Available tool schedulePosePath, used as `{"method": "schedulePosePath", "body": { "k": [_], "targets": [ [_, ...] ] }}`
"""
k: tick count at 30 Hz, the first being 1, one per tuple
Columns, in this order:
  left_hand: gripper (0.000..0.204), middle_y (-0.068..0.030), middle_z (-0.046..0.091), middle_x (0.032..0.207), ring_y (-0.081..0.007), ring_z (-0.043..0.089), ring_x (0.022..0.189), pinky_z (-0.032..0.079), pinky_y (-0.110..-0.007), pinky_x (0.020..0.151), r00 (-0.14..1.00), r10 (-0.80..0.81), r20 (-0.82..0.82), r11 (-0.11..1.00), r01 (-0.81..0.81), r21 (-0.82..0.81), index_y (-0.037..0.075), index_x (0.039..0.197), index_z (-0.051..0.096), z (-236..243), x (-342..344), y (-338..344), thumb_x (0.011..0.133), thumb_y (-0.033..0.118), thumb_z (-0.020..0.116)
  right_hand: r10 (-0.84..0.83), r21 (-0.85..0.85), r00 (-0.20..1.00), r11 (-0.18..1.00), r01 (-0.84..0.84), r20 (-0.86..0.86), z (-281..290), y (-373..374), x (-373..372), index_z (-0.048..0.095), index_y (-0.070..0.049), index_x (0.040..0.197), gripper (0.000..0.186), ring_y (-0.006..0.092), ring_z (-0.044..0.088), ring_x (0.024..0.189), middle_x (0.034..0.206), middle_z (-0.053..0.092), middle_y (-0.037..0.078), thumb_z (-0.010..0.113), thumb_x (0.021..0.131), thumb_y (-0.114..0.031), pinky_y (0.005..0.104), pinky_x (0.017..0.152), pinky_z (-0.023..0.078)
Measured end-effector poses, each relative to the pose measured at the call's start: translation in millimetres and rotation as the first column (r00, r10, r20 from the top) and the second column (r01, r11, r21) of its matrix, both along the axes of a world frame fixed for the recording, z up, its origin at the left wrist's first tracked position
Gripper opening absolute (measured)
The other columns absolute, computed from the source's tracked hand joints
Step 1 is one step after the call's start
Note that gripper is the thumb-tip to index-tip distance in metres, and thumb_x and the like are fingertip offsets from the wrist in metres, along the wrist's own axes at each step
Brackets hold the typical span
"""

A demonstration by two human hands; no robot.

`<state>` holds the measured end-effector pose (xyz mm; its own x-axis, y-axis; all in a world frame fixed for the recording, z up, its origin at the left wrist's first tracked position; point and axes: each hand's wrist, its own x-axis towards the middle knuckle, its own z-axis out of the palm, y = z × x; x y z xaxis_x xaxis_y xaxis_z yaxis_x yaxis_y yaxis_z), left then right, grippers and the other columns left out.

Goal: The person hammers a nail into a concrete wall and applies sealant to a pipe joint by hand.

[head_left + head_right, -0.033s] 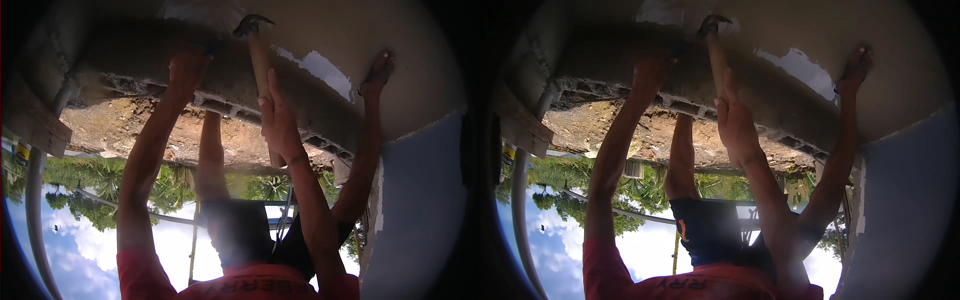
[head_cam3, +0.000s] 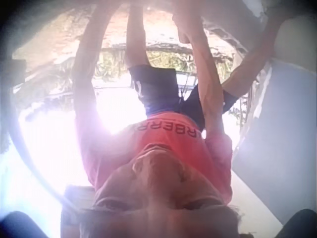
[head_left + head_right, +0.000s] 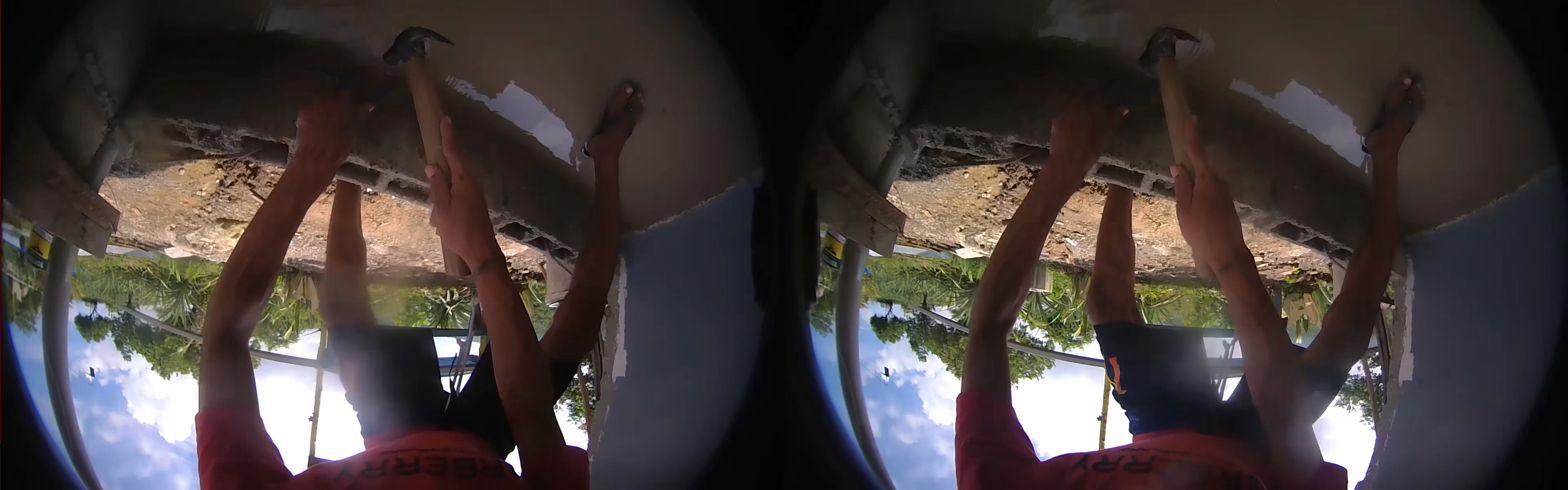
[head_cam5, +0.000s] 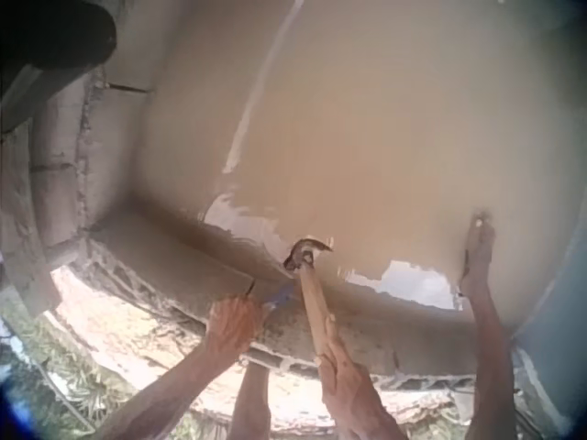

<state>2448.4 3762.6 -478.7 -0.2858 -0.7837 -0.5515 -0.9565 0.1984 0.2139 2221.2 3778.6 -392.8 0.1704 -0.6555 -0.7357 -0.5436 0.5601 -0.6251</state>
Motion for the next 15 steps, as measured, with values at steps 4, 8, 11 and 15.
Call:
{"method": "schedulePosePath", "body": {
  "k": [4, 8, 11, 15],
  "targets": [
    [0.032, -0.0158, 0.067, 0.088, -0.0347, 0.066, 0.081, 0.053, -0.048, 0.069, 0.983, 0.179, 0.030, 0.898, -0.176, 0.402, 0.009, 0.098, 0.065, 78.4, -92.9, -5.0, 0.097, 0.038, 0.052, -0.151, 0.545, 0.988, 0.828, 0.134, -0.013, 51.0, -27.8, -32.9, 0.011, -0.025, 0.156, 0.064, 0.0204, 0.053, 0.051, 0.071, 0.056, 0.011, 0.042, 0.100, -0.018, 0.0364, 0.055, 0.048],
    [0.039, -0.0144, 0.064, 0.075, -0.0281, 0.063, 0.070, 0.051, -0.040, 0.068, 0.739, 0.656, 0.151, 0.538, -0.599, 0.594, 0.004, 0.096, 0.062, 71.9, -102.8, 17.1, 0.096, 0.042, 0.052, -0.104, 0.547, 0.987, 0.823, 0.153, -0.120, 71.0, -20.4, -84.6, 0.010, -0.027, 0.156, 0.064, 0.0163, 0.052, 0.051, 0.068, 0.054, 0.009, 0.041, 0.100, -0.019, 0.0341, 0.052, 0.047],
    [0.027, -0.0051, 0.060, 0.071, -0.0122, 0.056, 0.066, 0.043, -0.031, 0.060, 0.567, 0.810, 0.149, 0.246, -0.560, 0.791, 0.009, 0.090, 0.057, 28.8, -94.4, 40.4, 0.096, 0.036, 0.052, -0.130, 0.568, 0.973, 0.794, 0.216, -0.188, 79.9, -21.5, -118.3, 0.014, -0.026, 0.156, 0.063, 0.0079, 0.045, 0.048, 0.066, 0.047, 0.002, 0.040, 0.100, -0.016, 0.0284, 0.046, 0.046],
    [0.019, 0.0014, 0.057, 0.072, -0.0088, 0.054, 0.062, 0.045, -0.028, 0.059, 0.083, 0.988, 0.128, -0.080, -0.433, 0.898, 0.009, 0.089, 0.056, 27.2, -169.1, 49.8, 0.092, 0.028, 0.060, -0.175, 0.425, 0.955, 0.865, 0.265, -0.239, 68.3, 10.8, -176.2, 0.011, -0.027, 0.156, 0.064, 0.0168, 0.054, 0.048, 0.063, 0.052, 0.008, 0.040, 0.100, -0.023, 0.0350, 0.049, 0.047]
  ]
}}
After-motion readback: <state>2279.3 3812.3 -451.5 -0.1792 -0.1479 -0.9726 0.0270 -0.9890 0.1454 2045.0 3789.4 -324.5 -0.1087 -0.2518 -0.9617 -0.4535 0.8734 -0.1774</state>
